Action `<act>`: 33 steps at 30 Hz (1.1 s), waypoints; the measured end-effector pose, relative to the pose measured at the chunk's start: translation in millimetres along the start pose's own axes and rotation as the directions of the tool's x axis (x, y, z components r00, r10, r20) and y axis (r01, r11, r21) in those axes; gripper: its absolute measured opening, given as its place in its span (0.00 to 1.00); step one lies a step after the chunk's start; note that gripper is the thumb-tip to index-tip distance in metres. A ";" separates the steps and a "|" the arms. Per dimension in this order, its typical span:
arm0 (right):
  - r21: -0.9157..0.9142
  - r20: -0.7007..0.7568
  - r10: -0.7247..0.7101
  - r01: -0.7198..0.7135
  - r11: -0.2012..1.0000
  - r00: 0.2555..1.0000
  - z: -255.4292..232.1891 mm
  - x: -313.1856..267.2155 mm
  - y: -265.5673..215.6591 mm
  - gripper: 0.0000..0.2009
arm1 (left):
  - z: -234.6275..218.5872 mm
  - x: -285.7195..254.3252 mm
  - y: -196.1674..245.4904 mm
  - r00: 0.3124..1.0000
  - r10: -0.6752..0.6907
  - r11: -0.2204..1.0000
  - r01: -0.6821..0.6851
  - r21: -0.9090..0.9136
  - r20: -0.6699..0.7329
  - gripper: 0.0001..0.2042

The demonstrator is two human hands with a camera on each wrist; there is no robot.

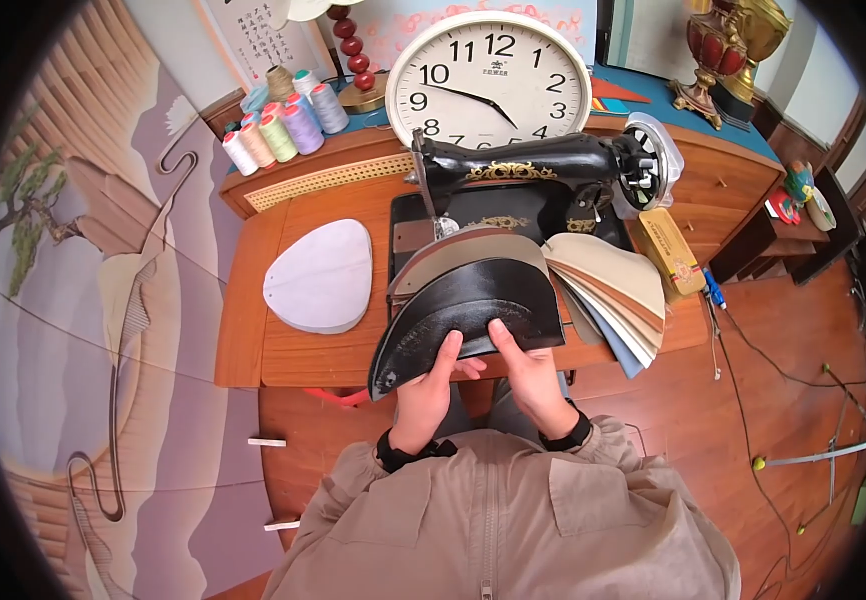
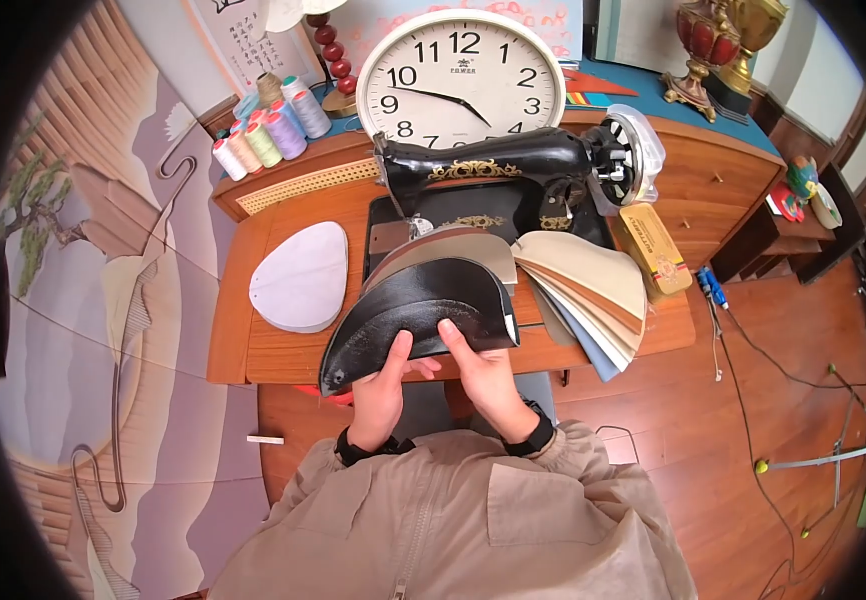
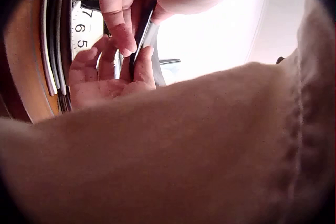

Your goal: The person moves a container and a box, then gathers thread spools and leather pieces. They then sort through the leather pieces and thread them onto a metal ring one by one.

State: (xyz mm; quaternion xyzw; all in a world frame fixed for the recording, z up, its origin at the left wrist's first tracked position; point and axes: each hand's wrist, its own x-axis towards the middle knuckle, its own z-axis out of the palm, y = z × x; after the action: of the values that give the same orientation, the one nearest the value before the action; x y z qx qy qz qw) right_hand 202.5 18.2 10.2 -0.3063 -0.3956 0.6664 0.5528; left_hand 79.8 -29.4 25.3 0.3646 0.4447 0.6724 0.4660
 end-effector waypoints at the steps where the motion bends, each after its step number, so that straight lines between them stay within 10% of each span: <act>1: -0.038 -0.053 -0.028 0.026 0.999 0.998 5.2 -0.6 -5.8 0.08 | -0.8 -0.7 0.0 0.999 -0.050 0.998 0.049 0.031 0.002 0.11; 21: -0.155 -0.036 0.099 -0.103 0.983 0.994 -43.8 14.4 -25.5 0.13 | -32.7 9.5 5.1 0.959 -0.256 0.962 0.240 -0.131 -0.118 0.17; 26: -0.308 -0.140 -0.076 0.029 0.951 0.987 -80.2 37.9 -40.0 0.10 | -83.5 40.1 11.1 0.958 -0.022 0.999 0.009 -0.045 -0.287 0.15; 33: -0.180 0.349 0.334 -0.287 0.941 0.875 -23.8 24.4 -34.2 0.19 | -28.2 53.8 13.2 0.987 -0.155 0.969 0.144 -0.202 -0.036 0.15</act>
State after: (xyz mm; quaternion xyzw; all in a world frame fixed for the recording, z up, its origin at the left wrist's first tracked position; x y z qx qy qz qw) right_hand 234.7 49.2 28.6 -0.2663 -0.4794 0.7671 0.3328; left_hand 34.2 12.3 32.2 0.2643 0.4136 0.6855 0.5377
